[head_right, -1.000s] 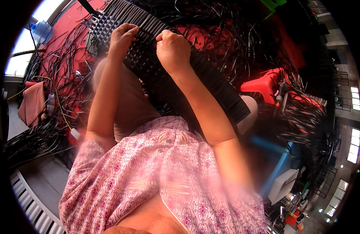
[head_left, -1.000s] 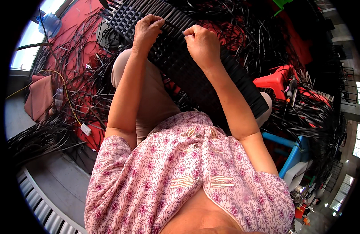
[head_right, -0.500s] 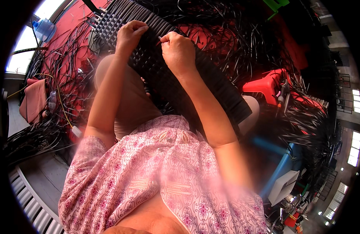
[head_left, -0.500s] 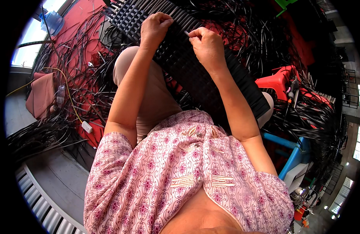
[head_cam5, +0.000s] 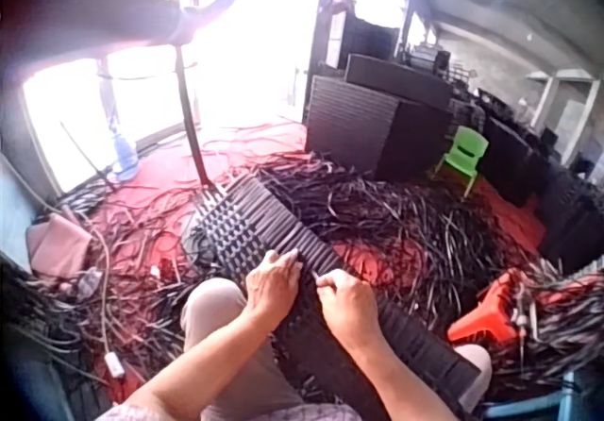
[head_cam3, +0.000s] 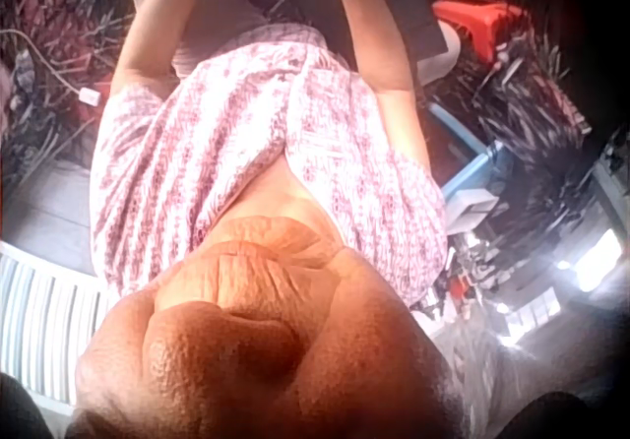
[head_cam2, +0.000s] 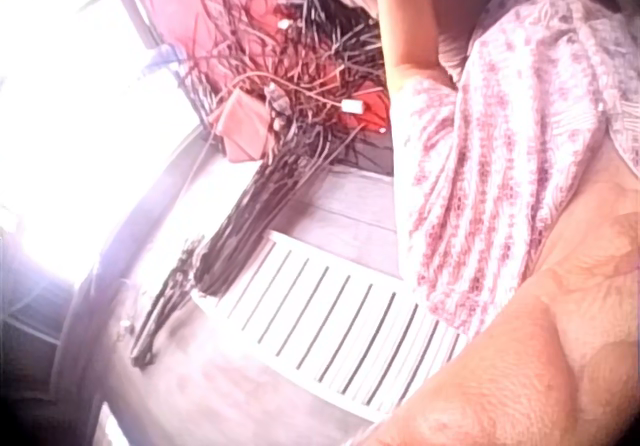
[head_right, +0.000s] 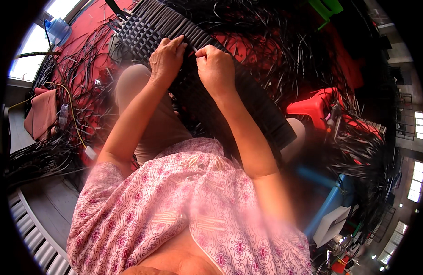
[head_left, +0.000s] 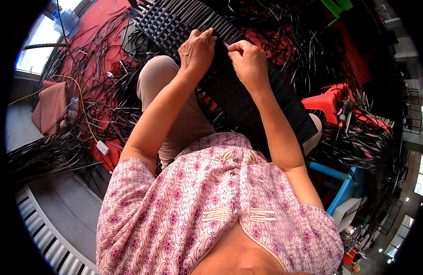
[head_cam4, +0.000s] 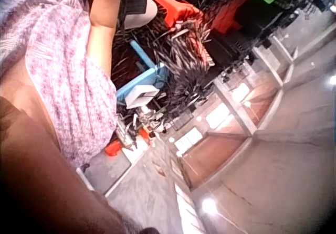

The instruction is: The person weaves black synthetic strips through a frame by hand to create a furniture panel.

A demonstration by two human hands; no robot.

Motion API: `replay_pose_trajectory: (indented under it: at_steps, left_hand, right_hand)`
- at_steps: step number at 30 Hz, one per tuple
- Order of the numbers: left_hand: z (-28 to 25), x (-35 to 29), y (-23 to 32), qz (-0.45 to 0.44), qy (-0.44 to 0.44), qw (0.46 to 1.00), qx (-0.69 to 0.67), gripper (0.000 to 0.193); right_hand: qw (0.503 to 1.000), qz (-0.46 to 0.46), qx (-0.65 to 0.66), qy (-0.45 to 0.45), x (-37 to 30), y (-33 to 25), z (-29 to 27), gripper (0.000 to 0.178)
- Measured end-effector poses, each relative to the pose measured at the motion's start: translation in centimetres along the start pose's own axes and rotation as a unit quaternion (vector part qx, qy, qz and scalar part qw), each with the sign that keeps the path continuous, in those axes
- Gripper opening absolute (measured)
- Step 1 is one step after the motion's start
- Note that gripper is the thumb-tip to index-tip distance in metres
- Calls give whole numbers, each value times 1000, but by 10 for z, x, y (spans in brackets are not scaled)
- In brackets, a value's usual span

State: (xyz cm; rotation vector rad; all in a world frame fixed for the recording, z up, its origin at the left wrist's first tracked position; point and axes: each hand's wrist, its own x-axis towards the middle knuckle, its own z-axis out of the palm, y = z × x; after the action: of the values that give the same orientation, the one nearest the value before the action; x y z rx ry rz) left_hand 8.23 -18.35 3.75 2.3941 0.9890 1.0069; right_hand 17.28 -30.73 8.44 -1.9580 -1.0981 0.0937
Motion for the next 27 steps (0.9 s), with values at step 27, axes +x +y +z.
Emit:
replay_pose_trajectory:
  at_steps: [27]
  left_hand:
    - [-13,43,-20,45,-88,995,-27,24]
  right_hand:
    - [999,36,10,-6,-5,6,-9,8]
